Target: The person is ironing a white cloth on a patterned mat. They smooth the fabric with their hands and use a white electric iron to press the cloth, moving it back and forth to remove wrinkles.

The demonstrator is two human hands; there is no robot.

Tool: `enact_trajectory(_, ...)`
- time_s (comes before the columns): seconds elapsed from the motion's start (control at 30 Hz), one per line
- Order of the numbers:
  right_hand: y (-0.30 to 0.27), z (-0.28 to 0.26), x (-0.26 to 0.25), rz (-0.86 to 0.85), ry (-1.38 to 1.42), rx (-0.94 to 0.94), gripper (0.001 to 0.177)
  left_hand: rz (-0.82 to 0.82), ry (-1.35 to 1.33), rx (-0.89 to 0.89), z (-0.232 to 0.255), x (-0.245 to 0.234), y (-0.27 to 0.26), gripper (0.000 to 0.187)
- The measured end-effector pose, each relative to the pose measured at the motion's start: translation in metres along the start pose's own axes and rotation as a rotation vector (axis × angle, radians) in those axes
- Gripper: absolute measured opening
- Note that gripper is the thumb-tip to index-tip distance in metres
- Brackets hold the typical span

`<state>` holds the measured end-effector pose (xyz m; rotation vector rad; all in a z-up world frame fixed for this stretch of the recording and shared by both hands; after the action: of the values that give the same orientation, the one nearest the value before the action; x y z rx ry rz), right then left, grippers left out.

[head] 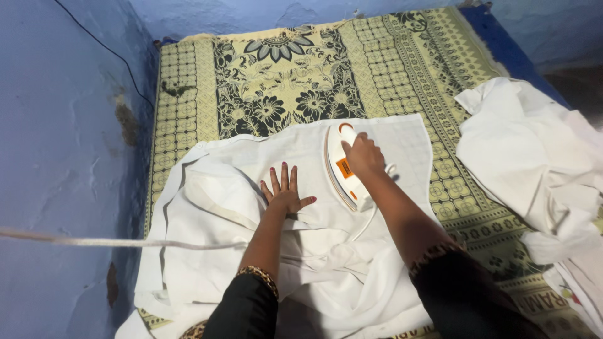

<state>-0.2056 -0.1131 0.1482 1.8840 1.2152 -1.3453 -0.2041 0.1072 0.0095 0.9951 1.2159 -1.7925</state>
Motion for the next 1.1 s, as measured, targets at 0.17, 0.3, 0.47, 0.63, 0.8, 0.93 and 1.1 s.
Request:
enact_trajectory(0.17, -0.056, 0.031, -0.005, 0.05, -0.022, 0.063, 0.056, 0.004, -0.008, -0.002, 0.001, -0.002, -0.002, 0.125)
enact_trajectory(0.3, -0.072, 0.044, -0.004, 0.153, -0.025, 0.074, 0.056, -0.011, -0.016, 0.006, 0.001, -0.006, -0.004, 0.126)
enact_trajectory(0.47, -0.046, 0.045, -0.004, 0.188, -0.01, 0.144, 0.057, -0.004, -0.031, 0.002, 0.002, -0.008, -0.005, 0.126)
enact_trajectory(0.63, -0.003, 0.045, -0.007, 0.194, -0.011, 0.154, 0.058, -0.03, -0.038, -0.002, 0.002, -0.01, -0.006, 0.126)
enact_trajectory(0.8, 0.043, 0.045, -0.004, 0.178, -0.041, 0.141, 0.059, -0.022, -0.037, -0.001, 0.003, -0.009, -0.007, 0.127)
enact_trajectory(0.93, 0.076, 0.043, 0.0, 0.154, -0.068, 0.131, 0.063, -0.022, -0.031, -0.003, 0.003, -0.006, -0.008, 0.127)
enact_trajectory(1.1, 0.093, 0.047, -0.003, 0.105, -0.052, 0.151, 0.065, -0.015, -0.039, 0.006, 0.002, -0.006, -0.004, 0.127)
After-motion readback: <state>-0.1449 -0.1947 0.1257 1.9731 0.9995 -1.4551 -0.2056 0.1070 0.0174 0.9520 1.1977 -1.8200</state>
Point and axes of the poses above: each hand's wrist, its own y-axis towards the middle knuckle, its own x-axis out of the palm, z = x × y, the point moved 2 cm from there along y, towards the middle knuckle, and after that the axes turned 6 degrees about z, right-handed, at the moved point
